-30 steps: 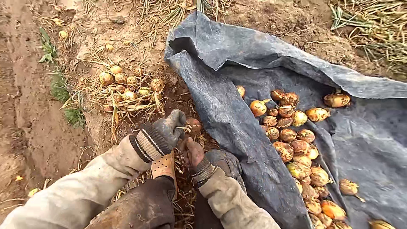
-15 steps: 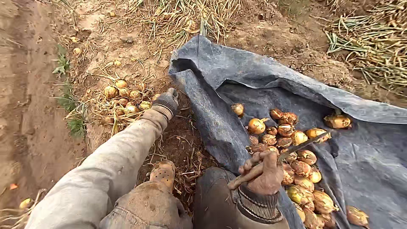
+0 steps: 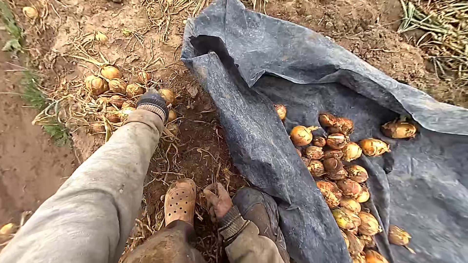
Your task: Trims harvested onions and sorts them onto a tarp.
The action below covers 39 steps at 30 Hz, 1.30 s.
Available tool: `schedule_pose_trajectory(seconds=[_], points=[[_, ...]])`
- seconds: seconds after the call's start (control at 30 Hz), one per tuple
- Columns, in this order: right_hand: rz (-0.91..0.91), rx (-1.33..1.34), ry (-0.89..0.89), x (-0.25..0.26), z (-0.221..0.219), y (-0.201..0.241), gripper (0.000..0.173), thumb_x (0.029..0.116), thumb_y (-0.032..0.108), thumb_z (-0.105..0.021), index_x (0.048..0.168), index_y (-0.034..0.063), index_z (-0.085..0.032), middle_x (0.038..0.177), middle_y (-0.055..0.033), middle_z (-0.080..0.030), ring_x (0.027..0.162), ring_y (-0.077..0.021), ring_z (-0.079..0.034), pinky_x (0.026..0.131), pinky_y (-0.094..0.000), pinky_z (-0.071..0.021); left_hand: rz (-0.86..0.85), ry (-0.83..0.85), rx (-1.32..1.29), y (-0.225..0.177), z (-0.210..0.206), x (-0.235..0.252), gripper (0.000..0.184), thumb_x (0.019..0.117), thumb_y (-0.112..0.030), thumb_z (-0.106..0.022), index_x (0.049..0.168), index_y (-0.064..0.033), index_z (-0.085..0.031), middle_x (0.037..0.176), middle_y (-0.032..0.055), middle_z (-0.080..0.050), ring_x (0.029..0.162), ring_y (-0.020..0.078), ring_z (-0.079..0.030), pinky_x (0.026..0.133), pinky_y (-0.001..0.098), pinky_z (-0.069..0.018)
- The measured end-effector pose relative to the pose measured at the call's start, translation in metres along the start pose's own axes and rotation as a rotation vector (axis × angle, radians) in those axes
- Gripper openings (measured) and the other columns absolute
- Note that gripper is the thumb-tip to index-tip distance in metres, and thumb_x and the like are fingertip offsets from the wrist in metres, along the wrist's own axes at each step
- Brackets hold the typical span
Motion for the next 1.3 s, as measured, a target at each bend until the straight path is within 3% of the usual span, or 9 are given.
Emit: schedule_pose_trajectory(seconds=[0.17, 0.33, 0.4, 0.5, 0.7, 0.87, 1.1, 1.2, 1.3], points=[[0.073, -0.113, -0.114, 0.009, 0.016, 0.02, 0.056, 0.1065, 0.05, -0.046, 0.141, 0.0055, -0.051, 0.081, -0.0084, -0.059, 0.054, -0.0187, -0.054, 0.054, -0.0387, -0.0526, -0.215, -0.058, -0.344, 0.063, 0.006, -0.058, 0.046, 0.1059, -0.044, -0.052, 0.13, -0.0081, -0.068, 0.125, 0.0238, -0.068, 0.121, 0.0437, -0.063, 0.102, 0.0717, -0.0435], [0.27, -0.307, -0.01, -0.004, -0.009, 0.059, 0.066, 0.1, 0.063, -0.048, 0.132, 0.0058, -0.057, 0.085, -0.0119, -0.064, 0.067, -0.023, -0.059, 0.069, -0.0459, -0.0537, -0.512, -0.062, -1.061, 0.1, -0.005, -0.175, 0.015, 0.0935, -0.012, -0.066, 0.105, -0.0048, -0.073, 0.093, 0.0031, -0.075, 0.079, 0.0088, -0.071, 0.075, 0.0305, -0.0616], [0.447, -0.262, 0.041, -0.021, -0.023, 0.078, 0.075, 0.0931, 0.069, -0.054, 0.131, 0.0039, -0.057, 0.083, -0.0089, -0.062, 0.064, -0.0176, -0.057, 0.064, -0.0423, -0.0527, -0.61, 0.085, -1.255, 0.103, -0.016, -0.216, 0.008, 0.0877, -0.019, -0.071, 0.091, -0.0139, -0.075, 0.072, -0.0046, -0.07, 0.056, 0.0033, -0.061, 0.052, 0.0218, -0.0538], [0.758, -0.265, 0.026, -0.047, -0.033, 0.103, 0.096, 0.0811, 0.088, -0.048, 0.125, 0.0047, -0.065, 0.096, -0.0059, -0.071, 0.084, -0.0086, -0.067, 0.077, -0.0366, -0.0585, -0.83, 0.225, -1.253, 0.104, -0.021, -0.261, 0.027, 0.0899, -0.051, -0.074, 0.099, -0.026, -0.078, 0.087, -0.013, -0.074, 0.07, -0.0023, -0.065, 0.063, 0.0181, -0.0564], [0.813, -0.265, -0.123, -0.051, -0.04, 0.101, 0.072, 0.0996, 0.068, -0.036, 0.104, 0.0053, -0.071, 0.077, -0.0033, -0.067, 0.067, -0.0085, -0.061, 0.063, -0.0353, -0.0537, -0.805, 0.158, -1.17, 0.099, 0.015, -0.281, 0.022, 0.0887, -0.031, -0.078, 0.077, -0.012, -0.075, 0.079, -0.0056, -0.072, 0.08, 0.0036, -0.069, 0.08, 0.0258, -0.0581], [0.717, -0.143, -0.149, -0.034, -0.043, 0.092, 0.068, 0.1033, 0.066, -0.029, 0.086, 0.0119, -0.066, 0.063, 0.0027, -0.055, 0.052, -0.0076, -0.05, 0.05, -0.0318, -0.0462, -1.398, -0.406, -0.674, 0.11, 0.013, -0.262, 0.045, 0.1024, -0.045, -0.058, 0.076, -0.011, -0.072, 0.077, 0.0056, -0.071, 0.078, 0.0156, -0.07, 0.073, 0.0358, -0.059], [0.58, -0.046, -0.144, -0.016, -0.041, 0.067, 0.065, 0.1026, 0.066, -0.035, 0.065, 0.0167, -0.054, 0.053, 0.0055, -0.042, 0.044, -0.0076, -0.04, 0.044, -0.0302, -0.0357, -0.985, -0.558, -0.411, 0.128, -0.002, -0.217, 0.042, 0.1012, -0.039, -0.061, 0.085, -0.0023, -0.074, 0.089, 0.0172, -0.075, 0.088, 0.0329, -0.075, 0.08, 0.0542, -0.0603], [0.377, -0.379, -0.135, -0.007, -0.034, 0.046, 0.072, 0.1058, 0.061, -0.023, 0.084, 0.0075, -0.065, 0.068, -0.0075, -0.058, 0.062, -0.0201, -0.056, 0.061, -0.0419, -0.0494, -0.73, -0.483, -0.499, 0.133, 0.001, -0.192, 0.045, 0.1012, -0.043, -0.062, 0.089, -0.0012, -0.072, 0.096, 0.0185, -0.073, 0.096, 0.0336, -0.072, 0.086, 0.0584, -0.0556], [0.182, -0.592, -0.009, 0.0, -0.035, 0.043, 0.072, 0.107, 0.059, -0.028, 0.125, 0.002, -0.067, 0.116, -0.0203, -0.071, 0.112, -0.0324, -0.066, 0.103, -0.0551, -0.0479, -1.045, -0.241, -0.381, 0.072, 0.011, -0.233, 0.027, 0.0989, -0.03, -0.062, 0.091, -0.0071, -0.073, 0.094, 0.011, -0.073, 0.095, 0.0264, -0.072, 0.087, 0.0497, -0.0589]])
Point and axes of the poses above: each hand's wrist, its own x-axis towards the middle knuckle, its own z-axis out of the back of the hand, y = z × x, the point moved 6 cm from there along x, towards the middle knuckle
